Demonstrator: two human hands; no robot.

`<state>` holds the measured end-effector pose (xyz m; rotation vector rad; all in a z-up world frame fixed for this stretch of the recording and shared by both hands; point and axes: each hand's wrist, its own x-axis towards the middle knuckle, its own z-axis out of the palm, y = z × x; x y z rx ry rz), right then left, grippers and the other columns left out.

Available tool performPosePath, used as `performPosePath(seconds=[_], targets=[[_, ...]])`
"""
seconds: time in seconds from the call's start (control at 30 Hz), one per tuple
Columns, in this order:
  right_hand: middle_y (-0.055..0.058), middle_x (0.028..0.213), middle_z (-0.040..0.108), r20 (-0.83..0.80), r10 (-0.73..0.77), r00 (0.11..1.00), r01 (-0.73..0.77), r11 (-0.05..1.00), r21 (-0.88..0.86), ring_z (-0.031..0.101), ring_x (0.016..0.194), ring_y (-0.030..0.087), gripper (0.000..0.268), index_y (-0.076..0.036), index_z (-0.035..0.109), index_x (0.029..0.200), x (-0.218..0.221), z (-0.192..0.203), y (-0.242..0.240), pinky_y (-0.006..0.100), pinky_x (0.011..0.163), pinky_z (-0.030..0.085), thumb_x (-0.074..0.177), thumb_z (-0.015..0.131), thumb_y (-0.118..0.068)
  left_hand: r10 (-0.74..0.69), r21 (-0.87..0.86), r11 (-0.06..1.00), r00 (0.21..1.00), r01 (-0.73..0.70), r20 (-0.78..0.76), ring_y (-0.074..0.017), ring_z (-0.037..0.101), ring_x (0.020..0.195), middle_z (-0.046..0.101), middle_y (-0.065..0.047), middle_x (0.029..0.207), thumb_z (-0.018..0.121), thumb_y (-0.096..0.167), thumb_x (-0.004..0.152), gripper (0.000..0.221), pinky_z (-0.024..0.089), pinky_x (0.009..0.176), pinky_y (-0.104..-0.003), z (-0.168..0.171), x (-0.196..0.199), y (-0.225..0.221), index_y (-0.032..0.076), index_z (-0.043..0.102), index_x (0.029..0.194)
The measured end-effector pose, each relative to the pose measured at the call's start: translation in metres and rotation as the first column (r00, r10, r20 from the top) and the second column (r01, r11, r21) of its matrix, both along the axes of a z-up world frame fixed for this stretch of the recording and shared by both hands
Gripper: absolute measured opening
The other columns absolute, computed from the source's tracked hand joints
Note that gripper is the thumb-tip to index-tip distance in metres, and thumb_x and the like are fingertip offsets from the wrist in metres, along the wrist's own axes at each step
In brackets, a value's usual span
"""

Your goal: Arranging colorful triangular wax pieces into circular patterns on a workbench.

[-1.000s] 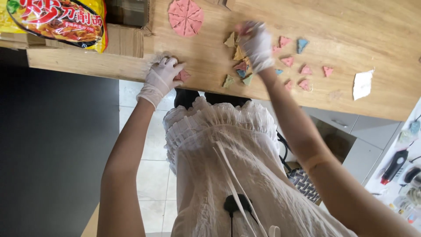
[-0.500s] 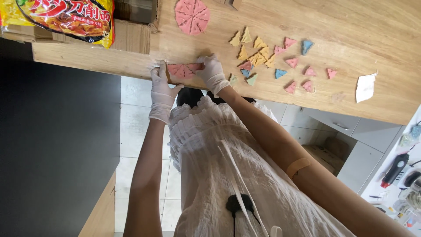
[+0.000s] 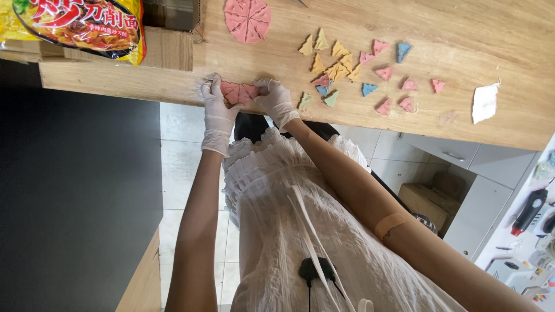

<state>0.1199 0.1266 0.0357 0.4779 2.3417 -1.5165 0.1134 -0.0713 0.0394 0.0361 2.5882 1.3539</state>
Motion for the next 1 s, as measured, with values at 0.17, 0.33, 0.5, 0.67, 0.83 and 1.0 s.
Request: performPosePath(seconds=[0.17, 0.33, 0.5, 0.67, 0.83, 1.0], targets=[[0.007, 0.091, 0.076, -0.042, -0.038, 0.998, 0.039, 0.999, 0.013, 0.073, 0.082, 0.014, 0.039, -0.005, 0.074, 0.111, 0.003, -0.005, -0.004, 0.027, 0.076, 0.060, 0.073, 0.080, -0.001, -0.097, -0.007, 0.995, 0.995, 0.097, -0.015, -0.0335, 0.049, 0.124, 0.038, -0.019, 0.138, 0.100, 0.006, 0.060, 0.118, 0.045, 0.111, -0.036, -0.001, -0.009, -0.009, -0.003, 0.031, 0.155], [0.006, 0.092, 0.077, 0.018, -0.122, 0.992, 0.122, 0.990, -0.064, 0.073, 0.082, 0.013, 0.037, -0.006, 0.074, 0.111, 0.007, -0.005, -0.009, 0.026, 0.076, 0.060, 0.075, 0.077, -0.001, -0.132, 0.006, 0.991, 0.991, 0.132, -0.011, -0.0326, 0.049, 0.124, 0.037, -0.018, 0.139, 0.098, 0.003, 0.059, 0.117, 0.046, 0.108, -0.035, 0.000, -0.014, -0.010, -0.002, 0.031, 0.156], [0.007, 0.093, 0.077, -0.061, -0.087, 0.994, 0.087, 0.996, -0.008, 0.075, 0.084, 0.013, 0.037, -0.007, 0.074, 0.111, 0.009, -0.012, -0.006, 0.027, 0.077, 0.061, 0.074, 0.077, -0.003, -0.144, -0.011, 0.989, 0.988, 0.145, 0.056, -0.0332, 0.052, 0.126, 0.041, -0.018, 0.140, 0.099, 0.002, 0.062, 0.112, 0.046, 0.112, -0.037, 0.022, -0.021, -0.010, 0.002, 0.035, 0.155], [0.012, 0.090, 0.076, -0.148, -0.071, 0.986, 0.089, 0.989, 0.116, 0.073, 0.081, 0.018, 0.040, -0.006, 0.070, 0.117, 0.005, 0.016, 0.031, 0.032, 0.075, 0.058, 0.078, 0.081, -0.011, -0.142, 0.016, 0.990, 0.989, 0.142, -0.032, -0.0381, 0.049, 0.128, 0.040, -0.022, 0.140, 0.101, 0.001, 0.056, 0.120, 0.044, 0.110, -0.041, 0.032, -0.018, -0.011, -0.002, 0.032, 0.154], [0.013, 0.107, 0.074, -0.219, 0.284, 0.933, 0.002, 0.608, 0.794, 0.068, 0.099, 0.032, 0.028, -0.013, 0.072, 0.120, 0.000, 0.007, 0.213, 0.042, 0.083, 0.056, 0.093, 0.065, -0.011, -0.010, 0.076, 0.997, 0.994, 0.001, 0.113, -0.0300, 0.054, 0.124, 0.032, -0.019, 0.148, 0.094, 0.002, 0.066, 0.116, 0.055, 0.102, -0.033, 0.063, -0.013, -0.011, 0.000, 0.028, 0.161], [0.023, 0.138, 0.062, -0.180, 0.105, 0.978, 0.057, 0.697, 0.715, 0.067, 0.115, 0.033, 0.052, -0.011, 0.068, 0.139, -0.019, 0.051, 0.316, 0.037, 0.104, 0.054, 0.089, 0.053, -0.001, -0.043, -0.070, 0.997, 0.998, 0.039, -0.055, -0.0285, 0.050, 0.117, 0.036, -0.018, 0.142, 0.096, 0.002, 0.070, 0.113, 0.052, 0.089, -0.035, 0.070, 0.002, -0.004, -0.001, 0.029, 0.160]])
